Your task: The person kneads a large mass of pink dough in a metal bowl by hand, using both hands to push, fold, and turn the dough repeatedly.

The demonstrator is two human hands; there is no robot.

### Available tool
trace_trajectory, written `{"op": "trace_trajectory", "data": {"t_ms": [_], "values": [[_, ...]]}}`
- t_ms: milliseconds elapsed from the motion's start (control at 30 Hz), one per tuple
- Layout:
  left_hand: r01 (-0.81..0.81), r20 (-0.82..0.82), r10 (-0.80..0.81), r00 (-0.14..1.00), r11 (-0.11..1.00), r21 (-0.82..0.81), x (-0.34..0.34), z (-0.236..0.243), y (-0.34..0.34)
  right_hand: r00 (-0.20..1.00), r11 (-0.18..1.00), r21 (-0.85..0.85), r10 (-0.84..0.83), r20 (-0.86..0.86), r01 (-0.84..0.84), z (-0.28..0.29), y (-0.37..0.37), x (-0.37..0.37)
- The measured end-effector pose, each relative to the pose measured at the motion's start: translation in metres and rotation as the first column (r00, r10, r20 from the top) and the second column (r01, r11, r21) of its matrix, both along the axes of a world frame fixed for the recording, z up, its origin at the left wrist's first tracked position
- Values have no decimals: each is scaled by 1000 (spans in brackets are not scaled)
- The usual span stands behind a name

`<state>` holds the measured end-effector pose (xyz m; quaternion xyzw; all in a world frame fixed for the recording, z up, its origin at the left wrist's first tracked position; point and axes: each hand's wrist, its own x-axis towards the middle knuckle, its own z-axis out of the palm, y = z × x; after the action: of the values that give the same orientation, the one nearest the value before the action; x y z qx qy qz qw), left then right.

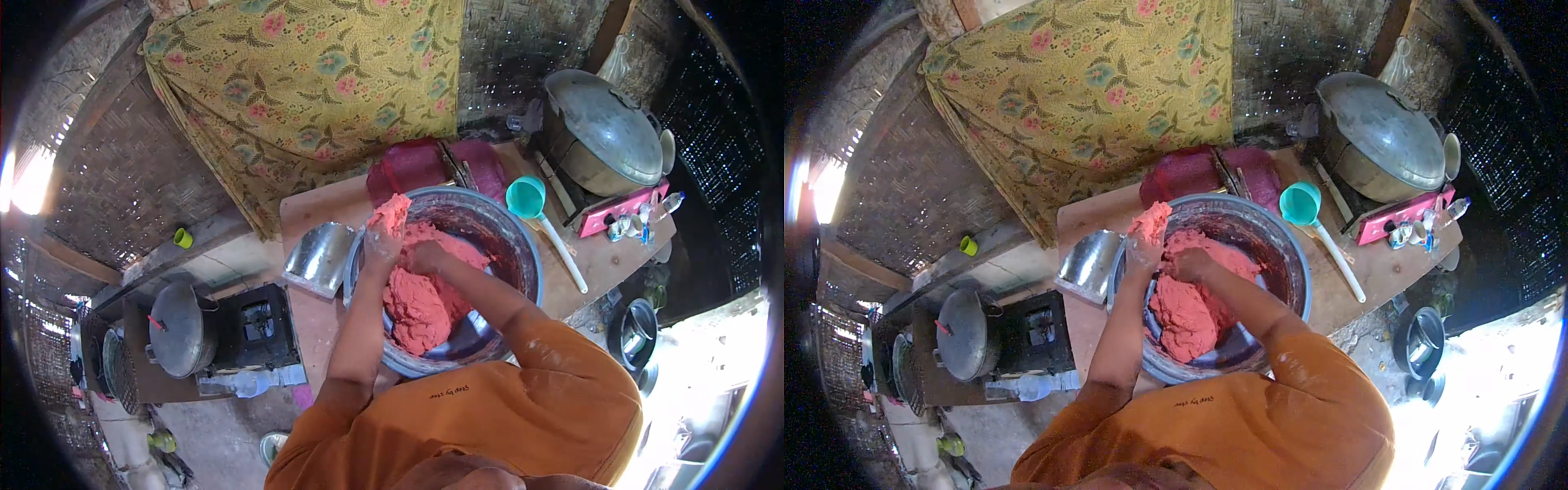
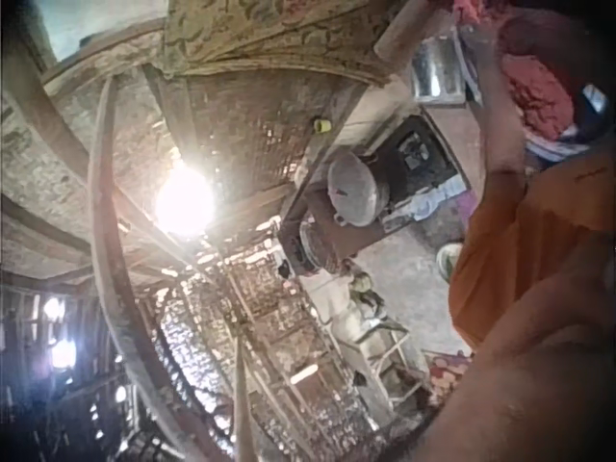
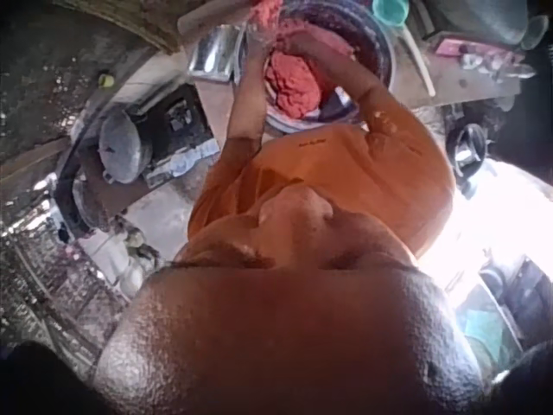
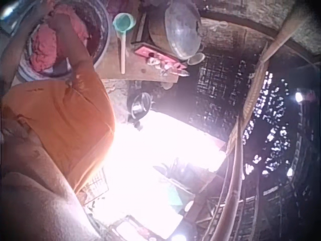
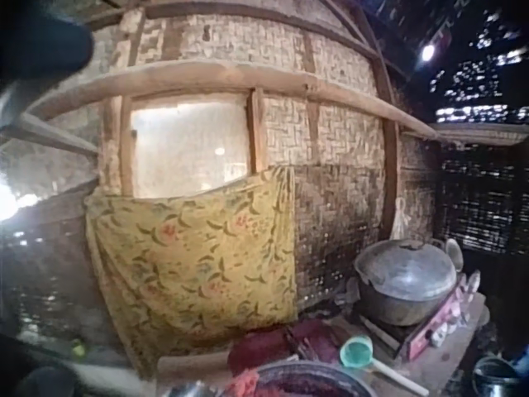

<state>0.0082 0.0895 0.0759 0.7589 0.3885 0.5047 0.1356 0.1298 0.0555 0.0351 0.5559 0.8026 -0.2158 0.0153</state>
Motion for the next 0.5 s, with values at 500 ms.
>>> {"op": "trace_trajectory", "data": {"t_ms": [500], "values": [[13,-402,-117,908,967,-253,-9,-60,3,973,984,-122,100,-207,-127,29,-128,76]]}}
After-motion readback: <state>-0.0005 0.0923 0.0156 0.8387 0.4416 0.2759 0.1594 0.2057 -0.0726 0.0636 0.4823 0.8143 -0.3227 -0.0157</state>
